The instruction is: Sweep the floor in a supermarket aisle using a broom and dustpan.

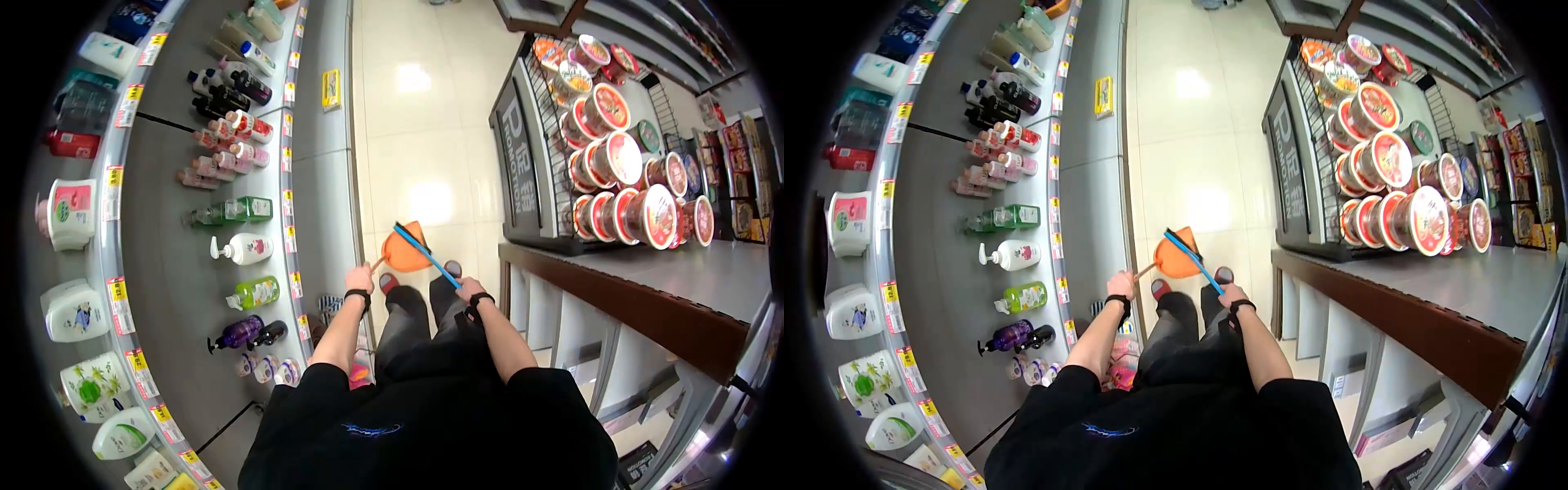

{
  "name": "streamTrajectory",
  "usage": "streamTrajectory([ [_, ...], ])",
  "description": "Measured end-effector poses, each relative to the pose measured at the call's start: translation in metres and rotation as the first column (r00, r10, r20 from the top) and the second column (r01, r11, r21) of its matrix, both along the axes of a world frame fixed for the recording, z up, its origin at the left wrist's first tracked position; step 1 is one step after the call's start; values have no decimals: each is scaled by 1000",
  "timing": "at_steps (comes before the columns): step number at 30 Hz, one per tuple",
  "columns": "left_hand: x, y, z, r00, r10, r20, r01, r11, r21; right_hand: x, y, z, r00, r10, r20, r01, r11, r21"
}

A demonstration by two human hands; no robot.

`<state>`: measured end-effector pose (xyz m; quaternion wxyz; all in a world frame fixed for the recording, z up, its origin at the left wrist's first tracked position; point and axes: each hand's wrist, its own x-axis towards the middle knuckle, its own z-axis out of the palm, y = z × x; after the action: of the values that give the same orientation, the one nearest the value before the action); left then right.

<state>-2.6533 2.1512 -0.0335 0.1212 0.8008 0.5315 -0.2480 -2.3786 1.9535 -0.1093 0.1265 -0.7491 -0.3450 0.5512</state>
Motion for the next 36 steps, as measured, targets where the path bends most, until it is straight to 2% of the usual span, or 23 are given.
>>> streamTrajectory([
  [1,-1,-1,0,1000,4,6,-4,1000,-3,11,-4,4,1000,11,20,-10,1000,-16],
  [2,-5,-5,1,1000,10,9,-10,1000,-10,24,-11,9,996,-87,0,87,992,-93],
  [4,-5,-10,8,1000,23,2,-23,1000,-6,53,-28,5,999,18,50,-16,999,-31],
  [5,-7,-8,4,1000,23,2,-23,1000,0,66,-41,-10,986,13,165,-9,1000,-25],
  [6,-9,-10,2,1000,23,-2,-23,1000,1,82,-43,18,989,27,144,-17,998,-67],
  [7,-7,-13,7,1000,10,27,-11,998,58,95,-53,6,982,55,183,-33,992,-119],
  [8,-5,-11,5,1000,-23,-1,23,995,96,107,-60,21,981,49,187,-23,990,-137],
  [9,2,-7,12,1000,-8,20,6,994,109,116,-78,-17,978,-81,190,102,989,-104],
  [10,9,-6,19,999,4,34,-8,994,112,120,-84,0,959,-141,246,173,978,-113],
  [12,18,4,21,998,5,68,-12,996,92,130,-88,42,951,-263,159,286,947,-143],
  [14,27,17,28,998,-16,62,9,993,121,131,-88,64,929,-321,184,341,936,-84],
  [15,22,28,16,992,-51,111,36,991,129,137,-98,21,927,-270,261,286,958,-25],
  [16,35,29,37,993,-15,114,1,992,123,137,-114,-28,915,-222,337,227,974,24],
  [17,32,33,34,980,-72,183,28,972,233,132,-105,-5,899,-398,181,414,908,-61],
  [18,39,37,38,991,-57,124,25,969,246,128,-100,33,821,-568,54,568,803,-179],
  [22,61,57,72,990,-119,79,90,948,305,143,-85,17,907,-355,225,370,929,-29],
  [24,65,70,68,989,-75,126,34,953,300,151,-69,13,922,-277,271,303,951,-61],
  [28,73,102,65,984,-115,137,60,935,350,160,-32,20,946,-201,256,223,973,-61],
  [30,76,120,58,981,-127,145,71,937,342,162,-7,35,935,-319,156,346,917,-198],
  [32,94,138,81,990,-111,84,85,959,269,162,15,8,914,-325,243,378,899,-220],
  [33,90,152,65,990,-103,100,70,953,296,165,26,5,915,-357,187,396,883,-251],
  [34,91,163,63,988,-97,122,58,956,288,167,35,7,942,-272,194,313,923,-225],
  [36,91,192,42,989,-75,125,42,969,245,171,51,18,925,-275,262,327,927,-185],
])
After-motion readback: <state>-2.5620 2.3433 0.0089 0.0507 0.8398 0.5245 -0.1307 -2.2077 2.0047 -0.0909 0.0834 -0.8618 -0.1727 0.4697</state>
